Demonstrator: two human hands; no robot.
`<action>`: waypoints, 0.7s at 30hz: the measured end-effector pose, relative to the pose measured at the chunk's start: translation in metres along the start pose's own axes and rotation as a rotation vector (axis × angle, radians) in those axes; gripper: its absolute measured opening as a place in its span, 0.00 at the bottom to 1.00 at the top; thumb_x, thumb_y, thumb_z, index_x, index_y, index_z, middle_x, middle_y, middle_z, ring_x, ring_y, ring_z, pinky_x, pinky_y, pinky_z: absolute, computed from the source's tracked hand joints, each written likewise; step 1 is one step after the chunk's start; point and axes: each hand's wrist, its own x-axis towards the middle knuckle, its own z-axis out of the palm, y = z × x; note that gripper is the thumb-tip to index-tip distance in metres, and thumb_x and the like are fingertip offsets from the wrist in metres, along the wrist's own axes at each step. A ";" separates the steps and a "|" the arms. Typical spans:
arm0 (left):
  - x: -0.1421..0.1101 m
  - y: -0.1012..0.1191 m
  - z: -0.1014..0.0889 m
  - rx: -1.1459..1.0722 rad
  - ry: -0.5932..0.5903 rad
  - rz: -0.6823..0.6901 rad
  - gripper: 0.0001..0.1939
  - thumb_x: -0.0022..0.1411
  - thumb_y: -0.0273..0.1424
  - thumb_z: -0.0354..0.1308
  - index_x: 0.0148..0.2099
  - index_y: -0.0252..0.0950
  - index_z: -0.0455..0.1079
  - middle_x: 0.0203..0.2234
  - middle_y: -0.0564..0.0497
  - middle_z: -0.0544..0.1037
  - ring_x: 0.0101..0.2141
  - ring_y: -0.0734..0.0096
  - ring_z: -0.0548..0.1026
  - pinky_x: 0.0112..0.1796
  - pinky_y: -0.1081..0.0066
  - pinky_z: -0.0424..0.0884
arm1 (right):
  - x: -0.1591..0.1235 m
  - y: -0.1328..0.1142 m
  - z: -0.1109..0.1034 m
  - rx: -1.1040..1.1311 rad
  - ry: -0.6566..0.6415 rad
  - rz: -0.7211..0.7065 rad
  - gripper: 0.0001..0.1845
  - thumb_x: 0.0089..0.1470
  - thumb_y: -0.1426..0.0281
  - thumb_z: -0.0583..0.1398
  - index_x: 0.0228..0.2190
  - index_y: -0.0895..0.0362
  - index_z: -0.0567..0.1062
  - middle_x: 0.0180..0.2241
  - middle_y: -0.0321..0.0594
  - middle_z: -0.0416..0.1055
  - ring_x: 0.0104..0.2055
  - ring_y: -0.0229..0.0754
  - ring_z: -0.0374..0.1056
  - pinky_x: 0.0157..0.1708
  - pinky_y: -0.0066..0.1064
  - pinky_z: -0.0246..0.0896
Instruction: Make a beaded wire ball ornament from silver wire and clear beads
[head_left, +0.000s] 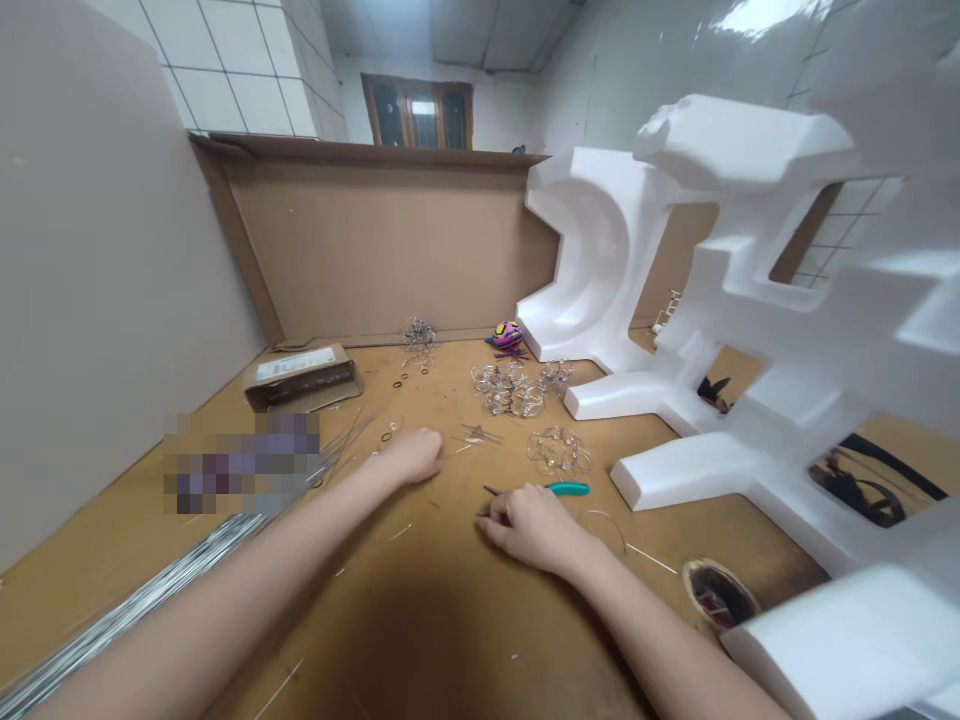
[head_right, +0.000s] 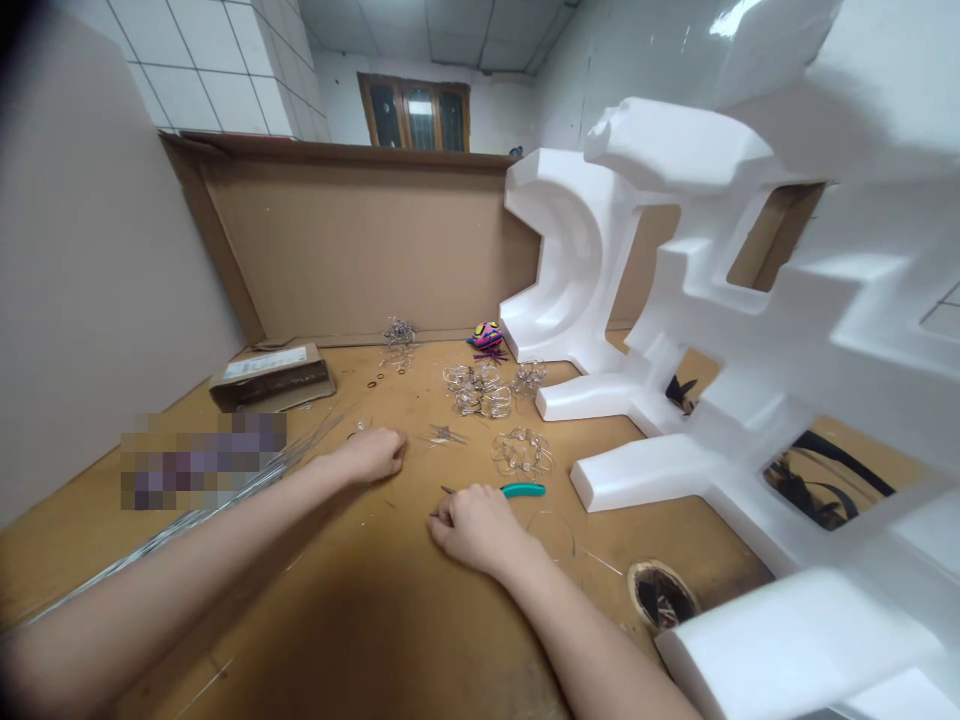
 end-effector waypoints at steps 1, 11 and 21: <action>0.000 -0.003 -0.002 -0.033 -0.010 -0.012 0.07 0.47 0.24 0.53 0.30 0.33 0.71 0.30 0.41 0.78 0.34 0.60 0.75 0.35 0.68 0.68 | 0.000 0.000 0.000 0.005 -0.001 -0.001 0.19 0.53 0.60 0.51 0.19 0.54 0.74 0.21 0.37 0.73 0.25 0.38 0.66 0.23 0.27 0.46; -0.005 -0.014 -0.016 -0.388 -0.196 -0.077 0.06 0.48 0.27 0.51 0.24 0.33 0.69 0.20 0.53 0.76 0.20 0.79 0.71 0.24 0.80 0.67 | -0.001 0.000 0.002 0.039 0.023 -0.032 0.20 0.53 0.60 0.52 0.16 0.55 0.70 0.16 0.35 0.68 0.18 0.34 0.59 0.20 0.26 0.41; 0.004 0.025 -0.012 -0.180 -0.173 -0.234 0.27 0.44 0.51 0.57 0.33 0.30 0.73 0.30 0.38 0.78 0.32 0.56 0.77 0.31 0.67 0.71 | 0.001 0.004 0.006 0.062 0.017 -0.049 0.20 0.53 0.60 0.51 0.16 0.55 0.68 0.18 0.34 0.70 0.21 0.35 0.61 0.21 0.25 0.42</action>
